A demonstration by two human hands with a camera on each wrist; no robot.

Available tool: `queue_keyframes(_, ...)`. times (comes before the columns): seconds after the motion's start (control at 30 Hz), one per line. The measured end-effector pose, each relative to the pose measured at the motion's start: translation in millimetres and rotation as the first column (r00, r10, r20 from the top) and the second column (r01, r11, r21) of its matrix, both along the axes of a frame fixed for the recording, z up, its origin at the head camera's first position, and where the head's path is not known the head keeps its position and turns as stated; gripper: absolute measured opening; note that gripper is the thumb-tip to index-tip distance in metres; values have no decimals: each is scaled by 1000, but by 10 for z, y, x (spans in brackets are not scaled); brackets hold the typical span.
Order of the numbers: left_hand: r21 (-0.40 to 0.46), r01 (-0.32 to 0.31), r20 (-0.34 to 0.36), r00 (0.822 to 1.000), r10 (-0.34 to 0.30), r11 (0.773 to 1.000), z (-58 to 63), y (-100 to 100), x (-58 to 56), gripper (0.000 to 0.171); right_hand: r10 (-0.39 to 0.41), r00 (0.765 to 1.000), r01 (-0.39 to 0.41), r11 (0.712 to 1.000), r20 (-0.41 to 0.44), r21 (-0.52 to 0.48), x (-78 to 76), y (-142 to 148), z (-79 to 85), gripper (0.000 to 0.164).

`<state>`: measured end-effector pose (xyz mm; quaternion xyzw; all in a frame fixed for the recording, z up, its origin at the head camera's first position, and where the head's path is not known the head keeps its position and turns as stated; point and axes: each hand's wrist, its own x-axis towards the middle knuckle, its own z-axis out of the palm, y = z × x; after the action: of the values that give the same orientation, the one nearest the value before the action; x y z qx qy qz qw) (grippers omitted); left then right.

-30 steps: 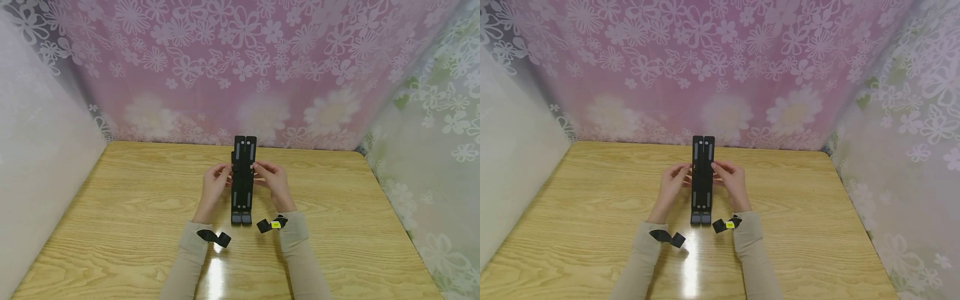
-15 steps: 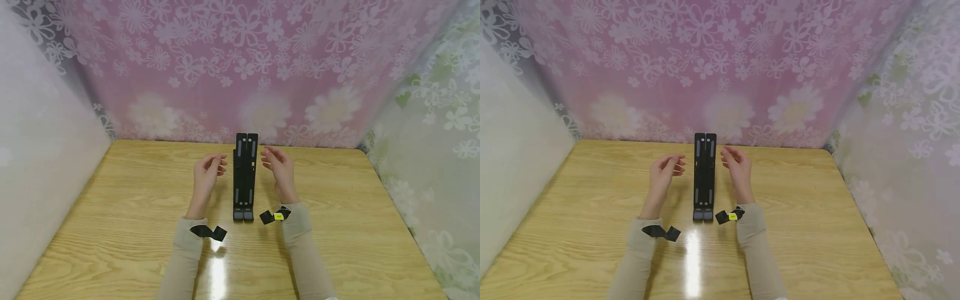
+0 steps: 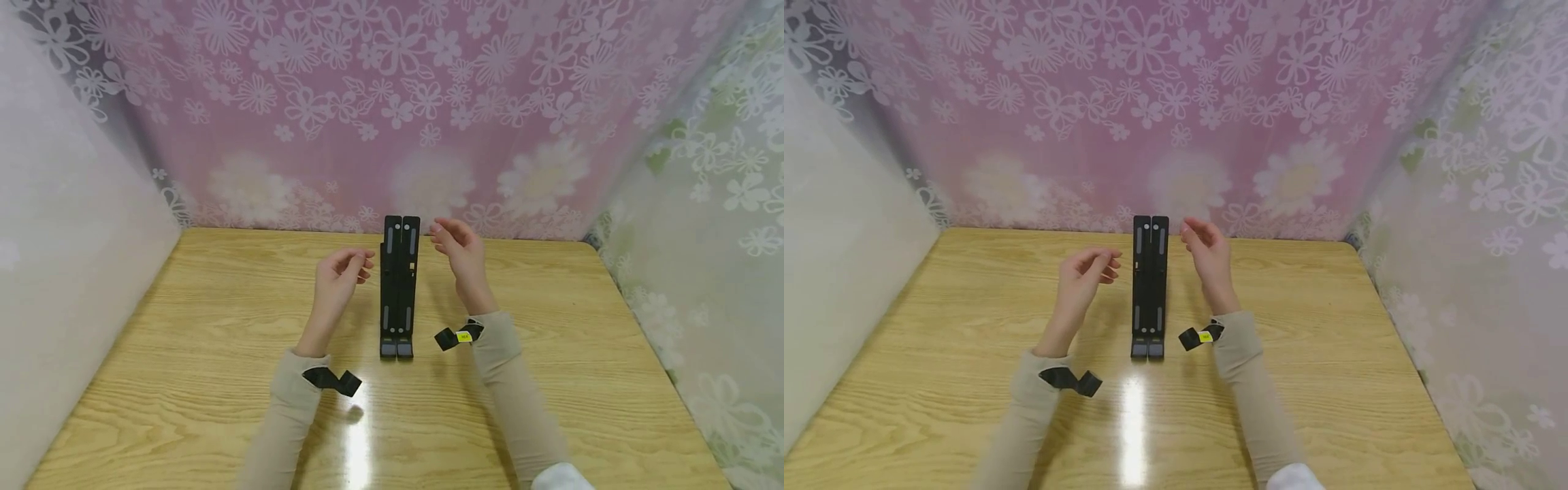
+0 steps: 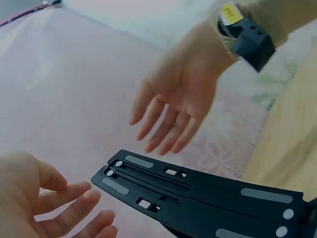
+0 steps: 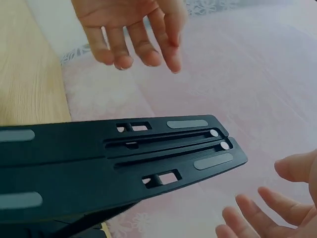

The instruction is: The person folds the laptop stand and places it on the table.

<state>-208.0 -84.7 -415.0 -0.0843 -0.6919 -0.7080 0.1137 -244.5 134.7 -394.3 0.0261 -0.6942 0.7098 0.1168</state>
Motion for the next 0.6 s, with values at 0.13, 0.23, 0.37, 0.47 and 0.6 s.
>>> queue_keyframes(0.13, -64, 43, -27, 999, -45, 997, 25, -8, 27, 18, -2, 997, 4, 999, -75, 36, -46, 7, 38, 34)
queue_keyframes(0.23, -100, 52, -65, 996, -59, 994, 72, -24, 93, 17, 13, 989, 0, 996, -147, 89, -69, -2, 95, 32)
queue_keyframes(0.37, -179, 77, -87, 992, -93, 981, 239, -34, 297, 17, 68, 966, -19, 981, -248, 193, -2, -47, 301, 28)
queue_keyframes(0.47, -245, 114, -81, 987, -138, 963, 242, -34, 405, 16, 134, 944, -48, 960, -303, 274, 28, -64, 420, 26)
queue_keyframes(0.6, -300, 158, -99, 976, -196, 941, -41, -32, 388, 16, 237, 915, -113, 928, -327, 356, -24, -46, 453, 28)
